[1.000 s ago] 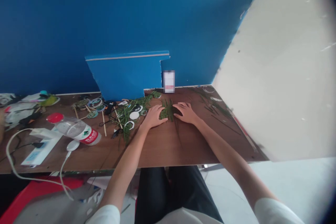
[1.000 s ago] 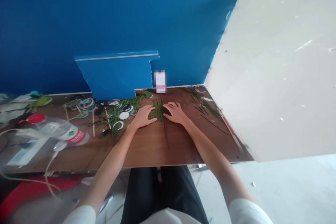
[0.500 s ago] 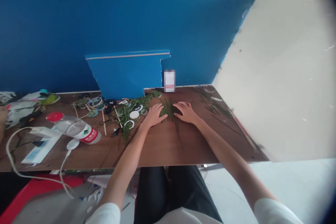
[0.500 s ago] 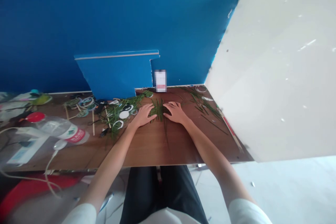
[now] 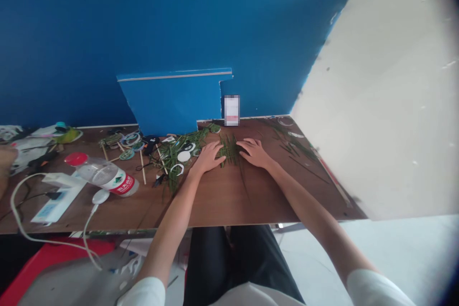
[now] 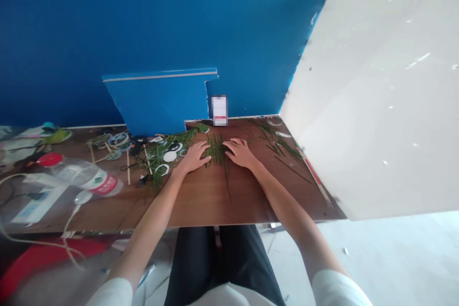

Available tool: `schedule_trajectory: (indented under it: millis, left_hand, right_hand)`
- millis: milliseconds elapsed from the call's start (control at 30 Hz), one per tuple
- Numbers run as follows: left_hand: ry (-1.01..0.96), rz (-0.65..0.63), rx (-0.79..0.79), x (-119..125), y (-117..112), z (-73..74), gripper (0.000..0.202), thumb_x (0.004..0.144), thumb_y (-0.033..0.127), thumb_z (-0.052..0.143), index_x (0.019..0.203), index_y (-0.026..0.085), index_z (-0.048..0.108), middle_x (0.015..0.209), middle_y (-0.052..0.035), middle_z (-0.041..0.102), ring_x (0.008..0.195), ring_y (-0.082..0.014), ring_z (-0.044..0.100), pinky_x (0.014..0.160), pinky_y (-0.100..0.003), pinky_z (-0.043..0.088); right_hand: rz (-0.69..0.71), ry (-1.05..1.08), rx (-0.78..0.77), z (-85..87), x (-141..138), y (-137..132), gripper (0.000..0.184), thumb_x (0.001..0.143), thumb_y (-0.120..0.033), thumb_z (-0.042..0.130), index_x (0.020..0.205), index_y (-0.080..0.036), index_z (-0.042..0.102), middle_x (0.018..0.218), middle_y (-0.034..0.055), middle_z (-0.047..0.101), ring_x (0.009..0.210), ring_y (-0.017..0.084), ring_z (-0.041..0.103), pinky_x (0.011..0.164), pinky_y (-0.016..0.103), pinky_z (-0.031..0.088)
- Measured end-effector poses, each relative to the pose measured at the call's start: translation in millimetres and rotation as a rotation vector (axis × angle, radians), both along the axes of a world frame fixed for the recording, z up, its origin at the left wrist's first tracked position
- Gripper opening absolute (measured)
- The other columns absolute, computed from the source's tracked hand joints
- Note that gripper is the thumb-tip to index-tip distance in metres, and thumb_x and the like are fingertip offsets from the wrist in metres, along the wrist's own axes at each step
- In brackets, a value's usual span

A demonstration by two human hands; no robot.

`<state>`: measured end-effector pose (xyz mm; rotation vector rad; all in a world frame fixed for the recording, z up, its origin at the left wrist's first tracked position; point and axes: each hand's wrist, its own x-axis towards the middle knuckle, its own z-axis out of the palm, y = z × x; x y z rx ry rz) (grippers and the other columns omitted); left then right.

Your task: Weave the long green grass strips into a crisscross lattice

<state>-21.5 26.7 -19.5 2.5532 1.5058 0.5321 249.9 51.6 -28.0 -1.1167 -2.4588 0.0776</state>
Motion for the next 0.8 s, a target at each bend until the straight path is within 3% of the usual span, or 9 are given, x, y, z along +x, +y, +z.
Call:
schedule_trajectory:
  millis: [500,633,800]
  left_hand:
    - [-0.024,-0.019,-0.040,-1.4,1.3,1.7,0.054,0.092,0.051,0.050,0.138,0.024,0.048,0.151,-0.0108,0.039,0.141,-0.0293,0.033,0.115,-0.051,0.028]
    - [-0.082,-0.039,-0.087,-10.0,2.4,5.6,0.049,0.094,0.042,0.047,0.139,0.025,0.046,0.152,-0.0094,0.039,0.141,-0.0266,0.034,0.116,-0.049,0.029]
    - [-0.090,-0.082,-0.111,-21.3,3.0,6.2,0.056,0.085,0.032,0.056,0.139,0.021,0.046,0.154,-0.0102,0.036,0.142,-0.0267,0.033,0.118,-0.046,0.028]
  right_hand:
    - [-0.013,-0.045,-0.019,2.8,-1.3,0.1,0.049,0.097,-0.042,0.040,0.144,-0.027,0.045,0.138,0.0092,0.057,0.134,0.031,0.038,0.106,0.053,0.028]
    - [-0.035,-0.036,-0.004,0.7,-1.0,0.7,0.049,0.098,-0.043,0.039,0.143,-0.027,0.045,0.138,0.0087,0.056,0.134,0.031,0.038,0.106,0.052,0.028]
    - [-0.060,0.002,0.013,-2.6,0.2,1.7,0.045,0.098,-0.041,0.039,0.138,-0.025,0.051,0.139,0.0080,0.056,0.131,0.030,0.040,0.106,0.052,0.028]
